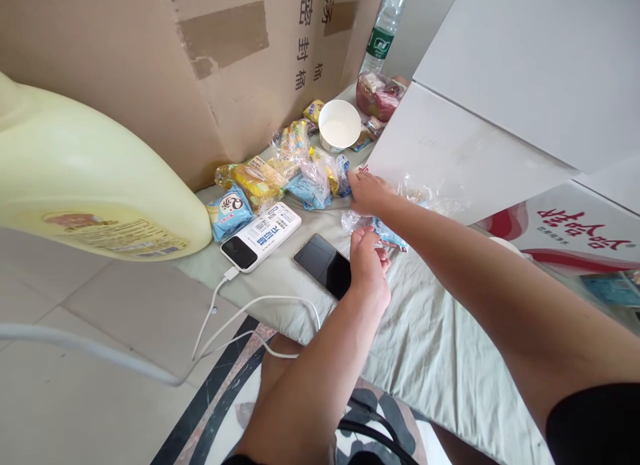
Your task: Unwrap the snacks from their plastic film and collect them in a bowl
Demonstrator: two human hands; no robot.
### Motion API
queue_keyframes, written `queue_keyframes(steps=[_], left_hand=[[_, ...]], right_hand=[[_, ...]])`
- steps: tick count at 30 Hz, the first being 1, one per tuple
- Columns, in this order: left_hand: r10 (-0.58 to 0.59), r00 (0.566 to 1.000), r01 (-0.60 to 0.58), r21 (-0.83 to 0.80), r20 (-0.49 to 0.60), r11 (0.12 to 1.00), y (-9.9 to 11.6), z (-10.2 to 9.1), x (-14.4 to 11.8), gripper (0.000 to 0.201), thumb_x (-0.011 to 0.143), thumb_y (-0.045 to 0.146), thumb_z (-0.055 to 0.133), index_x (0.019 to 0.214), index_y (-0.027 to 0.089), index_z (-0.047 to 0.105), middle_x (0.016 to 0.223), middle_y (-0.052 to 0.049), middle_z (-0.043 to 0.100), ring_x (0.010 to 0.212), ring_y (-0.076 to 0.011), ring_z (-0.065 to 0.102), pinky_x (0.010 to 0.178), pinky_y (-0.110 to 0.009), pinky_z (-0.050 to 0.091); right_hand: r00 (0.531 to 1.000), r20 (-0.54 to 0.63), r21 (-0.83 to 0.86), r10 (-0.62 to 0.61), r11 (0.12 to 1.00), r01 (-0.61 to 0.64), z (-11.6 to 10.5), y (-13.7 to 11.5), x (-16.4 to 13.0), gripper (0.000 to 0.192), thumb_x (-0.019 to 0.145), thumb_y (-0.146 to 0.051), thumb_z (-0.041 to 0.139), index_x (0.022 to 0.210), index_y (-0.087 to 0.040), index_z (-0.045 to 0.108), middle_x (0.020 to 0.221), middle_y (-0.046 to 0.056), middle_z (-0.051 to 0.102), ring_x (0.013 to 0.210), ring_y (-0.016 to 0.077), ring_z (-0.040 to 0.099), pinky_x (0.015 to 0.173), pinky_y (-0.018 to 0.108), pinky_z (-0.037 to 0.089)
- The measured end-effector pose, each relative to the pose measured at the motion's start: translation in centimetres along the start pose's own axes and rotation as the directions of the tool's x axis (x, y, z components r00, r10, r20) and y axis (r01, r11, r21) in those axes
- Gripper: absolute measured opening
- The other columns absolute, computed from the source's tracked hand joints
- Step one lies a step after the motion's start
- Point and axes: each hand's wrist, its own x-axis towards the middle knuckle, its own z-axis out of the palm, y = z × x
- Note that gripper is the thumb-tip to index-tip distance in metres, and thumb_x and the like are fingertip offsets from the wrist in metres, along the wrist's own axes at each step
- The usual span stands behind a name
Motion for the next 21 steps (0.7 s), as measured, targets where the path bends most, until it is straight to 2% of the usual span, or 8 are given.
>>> queue_keyframes(steps=[21], left_hand=[[0.012,1.0,-0.012,-0.042,-0.002,0.999,0.28,0.0,0.21,0.023,0.067,0.011,0.058,0.087,0.021,0.056,0.072,0.004,0.045,0.05,-0.0053,0.036,0.052,-0.021,0.027]], right_hand=[[1.0,-0.011,0.002,-0.003,1.0,0.003,0.58,0.07,-0.12,0.058,0.084,-0.018,0.055,0.14,-0.007,0.044,0.141,0.026,0.058,0.138,0.0372,0.05,0.111,0.048,0.043]])
